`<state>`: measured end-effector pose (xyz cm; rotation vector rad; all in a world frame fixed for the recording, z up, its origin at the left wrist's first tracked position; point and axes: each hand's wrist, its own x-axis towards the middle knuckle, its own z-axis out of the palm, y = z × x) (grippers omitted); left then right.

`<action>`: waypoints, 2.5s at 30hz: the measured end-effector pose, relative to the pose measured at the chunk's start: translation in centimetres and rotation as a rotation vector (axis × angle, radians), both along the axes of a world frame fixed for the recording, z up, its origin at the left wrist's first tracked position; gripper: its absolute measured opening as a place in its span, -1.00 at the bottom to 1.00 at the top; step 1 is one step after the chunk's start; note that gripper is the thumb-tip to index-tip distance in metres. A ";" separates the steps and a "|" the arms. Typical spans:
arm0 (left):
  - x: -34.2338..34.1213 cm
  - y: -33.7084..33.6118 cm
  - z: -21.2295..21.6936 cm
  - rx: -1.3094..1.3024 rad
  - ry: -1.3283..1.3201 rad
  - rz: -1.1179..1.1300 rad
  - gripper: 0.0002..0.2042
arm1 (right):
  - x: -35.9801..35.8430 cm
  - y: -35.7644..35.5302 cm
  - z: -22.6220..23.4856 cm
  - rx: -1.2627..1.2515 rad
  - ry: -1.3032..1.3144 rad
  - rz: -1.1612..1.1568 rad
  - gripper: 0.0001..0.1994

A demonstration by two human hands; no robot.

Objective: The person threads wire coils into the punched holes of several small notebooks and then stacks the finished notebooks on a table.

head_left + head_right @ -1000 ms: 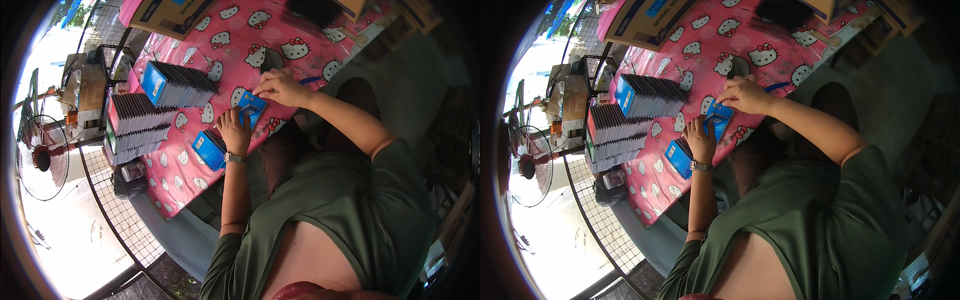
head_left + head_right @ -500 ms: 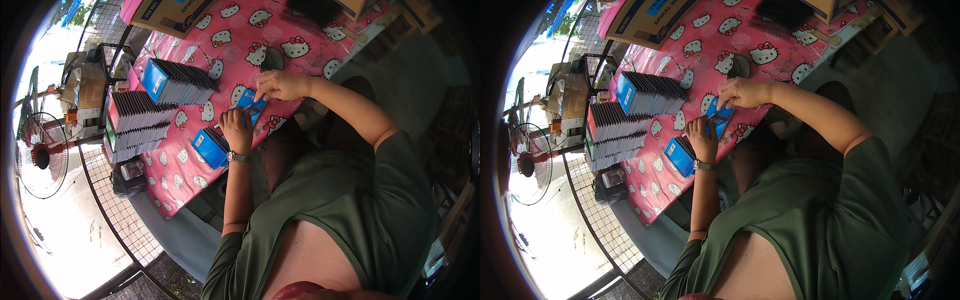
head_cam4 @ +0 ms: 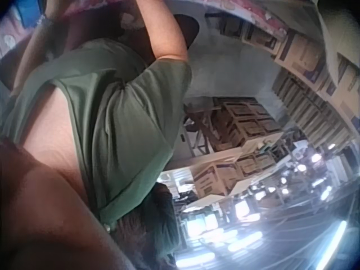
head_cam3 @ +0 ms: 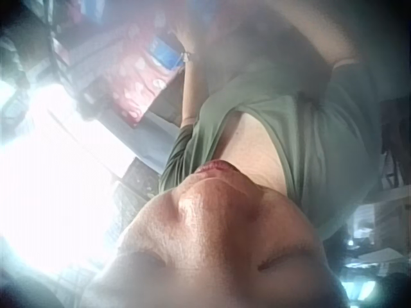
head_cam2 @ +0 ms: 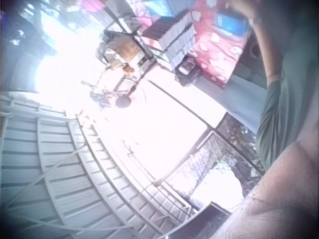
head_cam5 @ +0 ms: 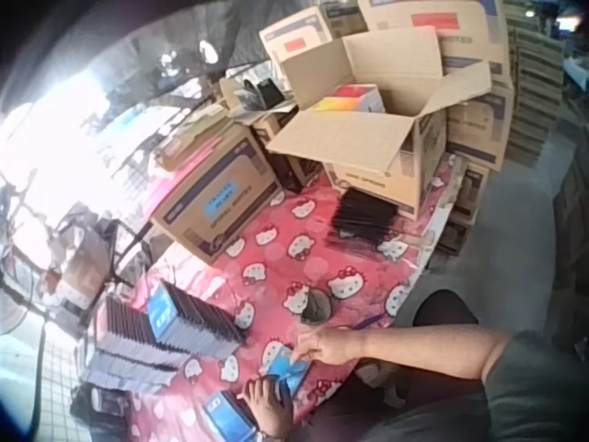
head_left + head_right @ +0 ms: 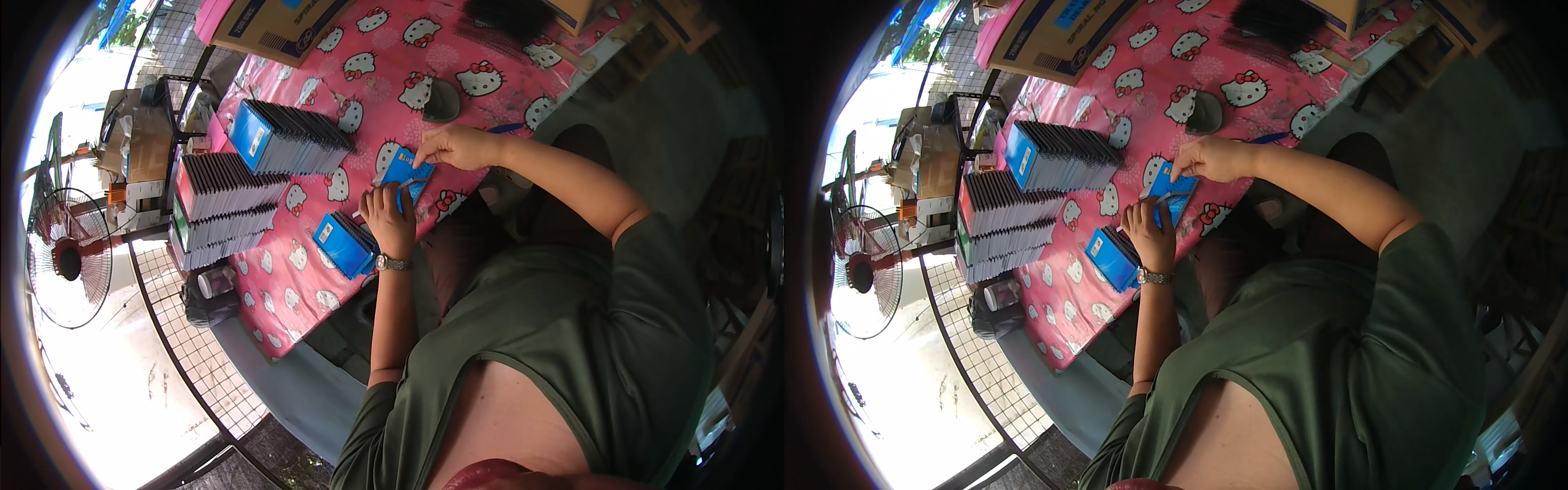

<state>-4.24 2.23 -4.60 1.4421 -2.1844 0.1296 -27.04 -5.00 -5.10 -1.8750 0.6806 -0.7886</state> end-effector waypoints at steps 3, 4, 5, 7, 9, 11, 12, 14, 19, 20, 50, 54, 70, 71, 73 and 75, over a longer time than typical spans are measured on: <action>0.1 0.1 0.0 -0.009 -0.009 -0.002 -0.85 | -0.4 -0.1 0.4 0.046 0.000 0.001 -0.78; 0.1 0.1 0.0 -0.008 -0.011 -0.004 -0.85 | -0.5 0.0 0.3 0.048 -0.003 0.015 -0.78; 0.0 0.1 0.0 -0.007 -0.013 -0.005 -0.85 | -0.5 0.0 0.3 0.051 -0.006 0.029 -0.78; 0.0 0.1 0.0 -0.007 -0.012 -0.014 -0.85 | -0.3 0.2 -0.1 0.041 -0.037 0.023 -0.76; 0.1 0.2 0.0 -0.008 -0.007 -0.022 -0.85 | 0.1 0.5 -0.1 0.016 -0.092 -0.010 -0.73; 0.1 0.3 -0.1 -0.003 -0.001 -0.024 -0.85 | 0.5 1.0 0.3 0.016 0.034 0.032 -0.73; 0.1 0.3 0.0 -0.001 0.001 -0.026 -0.85 | 0.6 1.1 0.6 0.014 0.097 0.052 -0.73; 0.2 0.2 0.1 0.003 -0.004 -0.023 -0.85 | 0.3 0.9 0.1 -0.018 -0.017 -0.011 -0.74; 0.3 0.2 0.0 0.005 0.009 -0.016 -0.84 | 0.1 0.6 -0.1 -0.090 -0.005 -0.059 -0.73; 0.3 0.2 -0.1 0.000 0.011 -0.014 -0.84 | 0.2 0.7 0.0 -0.076 0.049 -0.031 -0.72; -0.2 -0.9 1.0 0.195 -0.028 -0.063 -0.70 | 0.6 0.9 0.0 -0.078 -0.061 -0.084 -0.80; -0.8 -0.2 1.1 0.168 0.018 -0.016 -0.68 | 0.3 1.5 2.4 0.115 0.151 -0.105 -0.76; -0.2 0.0 0.1 0.161 -0.069 -0.056 -0.70 | -2.4 -4.5 -0.6 -0.501 0.541 -0.457 -0.69; -0.7 0.2 0.5 0.099 -0.130 0.013 -0.70 | -3.5 -5.3 -1.8 -0.572 0.653 -0.469 -0.68; -0.7 1.1 0.7 0.038 -0.174 0.145 -0.70 | -2.6 -5.7 0.1 -0.296 0.587 -0.187 -0.62; 0.5 1.3 -0.1 0.053 -0.103 0.176 -0.71 | -1.0 -5.1 2.5 0.103 0.300 0.119 -0.57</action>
